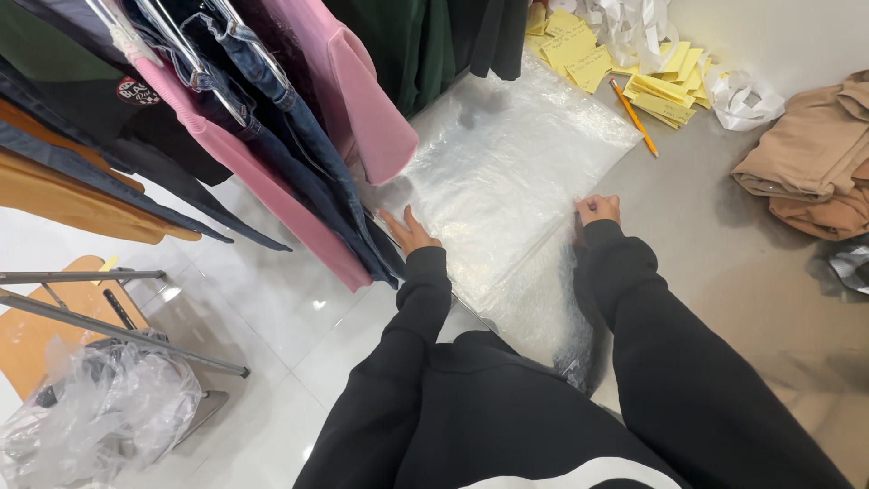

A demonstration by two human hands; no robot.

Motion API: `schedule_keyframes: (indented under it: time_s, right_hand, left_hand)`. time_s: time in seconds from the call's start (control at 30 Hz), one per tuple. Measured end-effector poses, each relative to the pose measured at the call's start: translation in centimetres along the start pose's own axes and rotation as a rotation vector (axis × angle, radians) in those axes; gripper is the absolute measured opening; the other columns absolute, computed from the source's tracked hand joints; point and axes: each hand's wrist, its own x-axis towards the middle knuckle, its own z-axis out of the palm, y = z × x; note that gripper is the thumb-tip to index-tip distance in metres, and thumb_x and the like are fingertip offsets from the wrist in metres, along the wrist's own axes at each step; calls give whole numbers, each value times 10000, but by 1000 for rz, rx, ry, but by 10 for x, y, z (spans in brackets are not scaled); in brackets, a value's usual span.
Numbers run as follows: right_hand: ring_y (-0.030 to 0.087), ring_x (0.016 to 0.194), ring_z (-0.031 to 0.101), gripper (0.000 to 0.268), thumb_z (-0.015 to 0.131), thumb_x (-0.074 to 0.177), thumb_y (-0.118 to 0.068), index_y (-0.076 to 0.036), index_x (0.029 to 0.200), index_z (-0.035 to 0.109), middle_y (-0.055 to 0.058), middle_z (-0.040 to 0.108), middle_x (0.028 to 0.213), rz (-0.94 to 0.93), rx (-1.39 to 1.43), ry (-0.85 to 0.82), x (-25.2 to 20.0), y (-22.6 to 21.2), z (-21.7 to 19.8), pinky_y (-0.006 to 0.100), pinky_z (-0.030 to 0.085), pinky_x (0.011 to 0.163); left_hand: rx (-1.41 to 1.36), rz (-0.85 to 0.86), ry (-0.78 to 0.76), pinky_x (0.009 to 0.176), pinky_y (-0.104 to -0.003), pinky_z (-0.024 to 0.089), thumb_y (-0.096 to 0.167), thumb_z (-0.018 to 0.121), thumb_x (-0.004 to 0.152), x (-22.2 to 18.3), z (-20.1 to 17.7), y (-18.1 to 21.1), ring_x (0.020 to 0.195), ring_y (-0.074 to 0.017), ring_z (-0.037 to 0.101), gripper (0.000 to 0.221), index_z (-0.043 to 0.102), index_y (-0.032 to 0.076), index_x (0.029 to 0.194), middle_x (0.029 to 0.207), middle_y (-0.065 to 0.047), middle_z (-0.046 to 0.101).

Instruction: Packing clothes into cardboard boxes and sealing them with ribbons and stickers

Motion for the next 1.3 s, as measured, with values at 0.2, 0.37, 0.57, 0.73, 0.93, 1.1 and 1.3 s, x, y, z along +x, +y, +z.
schedule_keyframes:
  time_s: [0.2, 0.37, 0.57, 0.73, 0.93, 1.1, 1.3]
  right_hand:
    - [294, 1096, 615, 292, 623, 987, -444, -158, 953, 669, 13, 468, 1130, 6, -46, 8, 6, 3, 5, 427, 480, 952]
    - [295, 1041, 619, 336, 621, 1001, -479, -147, 962, 654, 41, 496, 1070, 55, 117, -9, 25, 32, 18, 426, 472, 922]
    - [198, 782, 562, 339, 650, 987, -440, -134, 849, 604, 81, 622, 827, 235, 608, 37, -74, 14, -16, 313, 457, 643]
    - [114, 682, 576, 279, 632, 1017, -234, -137, 786, 508, 12, 578, 754, 324, 1073, 209, -110, 40, -15, 199, 410, 586]
    - [153, 665, 588, 253, 656, 1033, -301, -163, 830, 596, 39, 632, 782, 225, 1233, 158, -119, 60, -15, 247, 396, 542]
    - [138, 677, 592, 200, 563, 1069, -349, -202, 936, 597, -4, 669, 808, 243, 1319, 166, -170, 113, -58, 252, 432, 548]
    - [171, 768, 629, 96, 611, 1076, -267, -199, 1007, 612, 38, 687, 892, 293, 1120, 510, -295, 207, -154, 277, 430, 601]
  left_hand:
    - [79, 102, 103, 1210, -573, 294, -27, 658, 902, -5, 11, -24, 1457, -529, 270, 547, 456, 118, 1388, 1613, -317, -1]
    - [13, 44, 111, 1199, -599, 300, 96, 630, 963, -16, -9, -20, 1431, -516, 332, 441, 483, 142, 1376, 1613, -264, 83]
    - [-380, -33, 56, 1104, -602, 422, 108, 567, 1027, -19, -44, 27, 1376, -481, 404, 281, 517, 128, 1303, 1494, -200, 287]
    - [-571, -70, -64, 1022, -504, 511, 167, 575, 1043, -1, -43, 48, 1306, -314, 536, 207, 567, 204, 1246, 1396, -35, 449]
    - [-904, -109, -222, 865, -346, 585, 165, 622, 1025, 18, -34, 39, 1053, -245, 704, 150, 647, 147, 1172, 1181, -88, 655]
    - [-1017, -187, -346, 764, -266, 587, 233, 667, 1000, 18, -39, 99, 987, -163, 745, 121, 661, 194, 1115, 1118, -37, 729]
    - [-1047, -249, -596, 803, -310, 596, 208, 677, 991, -55, -43, 171, 979, -209, 743, 133, 665, 121, 1090, 1123, -97, 739]
